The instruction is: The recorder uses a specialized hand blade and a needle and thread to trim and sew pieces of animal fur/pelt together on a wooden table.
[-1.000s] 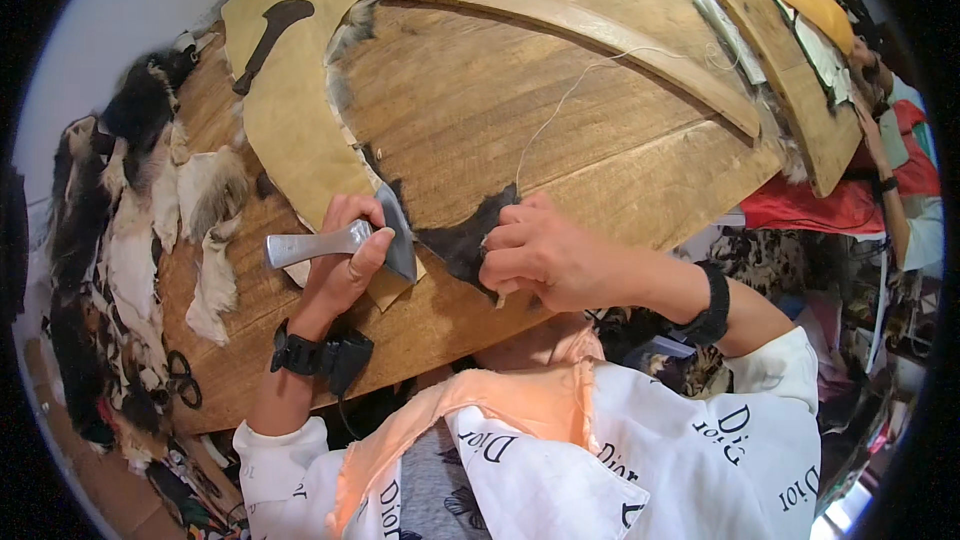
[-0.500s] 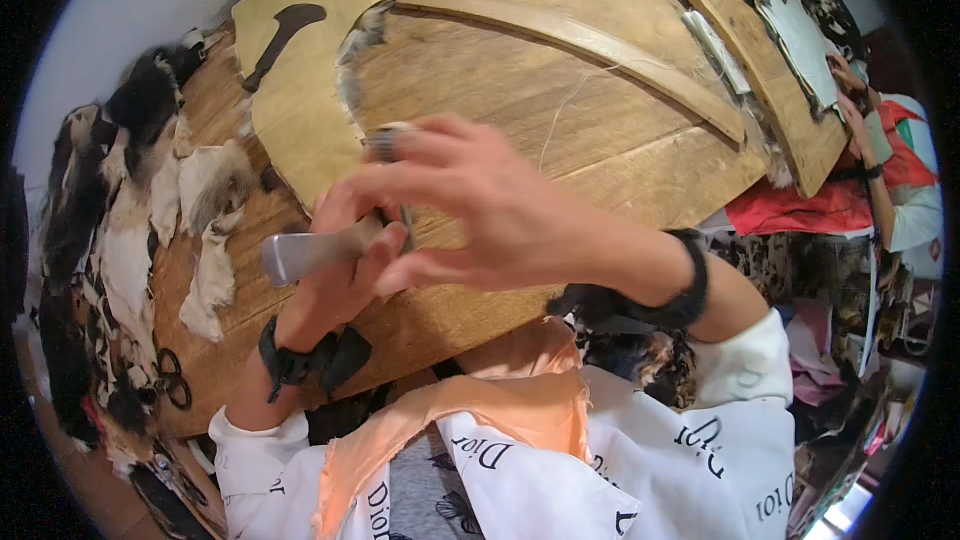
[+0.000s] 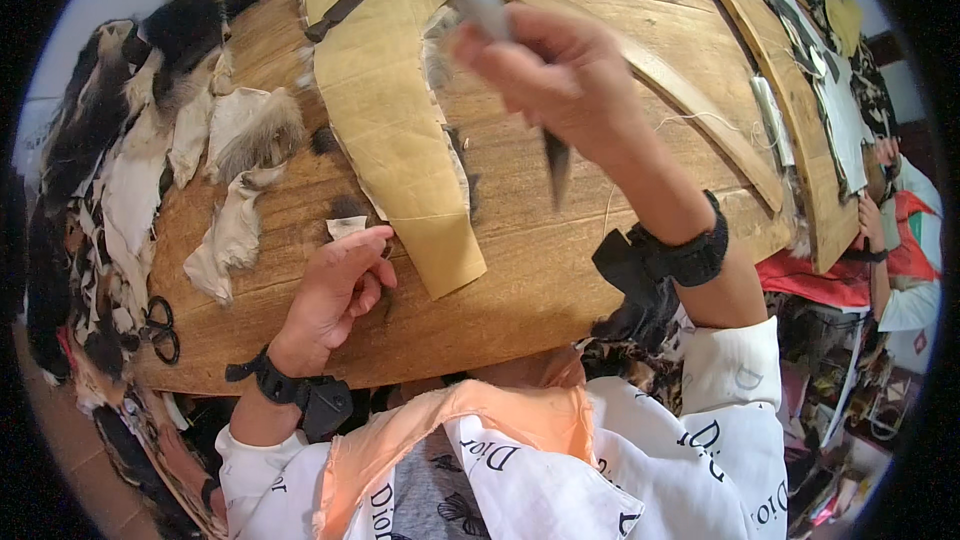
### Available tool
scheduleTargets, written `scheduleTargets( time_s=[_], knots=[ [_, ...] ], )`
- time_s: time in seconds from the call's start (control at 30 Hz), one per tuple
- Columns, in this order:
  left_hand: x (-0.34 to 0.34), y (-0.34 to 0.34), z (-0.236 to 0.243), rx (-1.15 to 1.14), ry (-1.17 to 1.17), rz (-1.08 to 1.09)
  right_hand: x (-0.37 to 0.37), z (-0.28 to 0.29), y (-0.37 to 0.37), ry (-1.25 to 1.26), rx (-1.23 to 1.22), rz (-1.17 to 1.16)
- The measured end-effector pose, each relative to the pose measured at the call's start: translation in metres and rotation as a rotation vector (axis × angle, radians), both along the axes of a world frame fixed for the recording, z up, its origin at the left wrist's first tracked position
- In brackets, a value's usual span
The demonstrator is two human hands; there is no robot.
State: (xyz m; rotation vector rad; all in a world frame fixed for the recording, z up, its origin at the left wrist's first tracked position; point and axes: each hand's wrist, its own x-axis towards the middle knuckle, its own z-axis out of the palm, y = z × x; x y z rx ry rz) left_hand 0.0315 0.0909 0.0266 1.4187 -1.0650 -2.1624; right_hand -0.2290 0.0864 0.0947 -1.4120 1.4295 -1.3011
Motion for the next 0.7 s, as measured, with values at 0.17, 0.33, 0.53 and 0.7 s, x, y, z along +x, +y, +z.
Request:
scheduleTargets(
  time_s=[0.17,0.33,0.53,0.7],
  knots=[
    [-0.019,0.001,-0.001,0.272,0.063,-0.181,-0.065,-0.008,-0.009,-0.856,-0.138,0.368],
    [-0.052,-0.022,0.035,-0.319,0.471,0.396,-0.082,-0.039,-0.010,-1.172,0.140,0.444],
    [-0.056,0.001,0.017,-1.127,-0.486,0.019,-0.069,-0.040,-0.028,-1.013,0.431,0.850],
    [-0.079,0.049,0.000,-1.276,-0.884,-0.314,-0.015,-0.053,-0.057,-0.020,0.163,0.903]
  ],
)
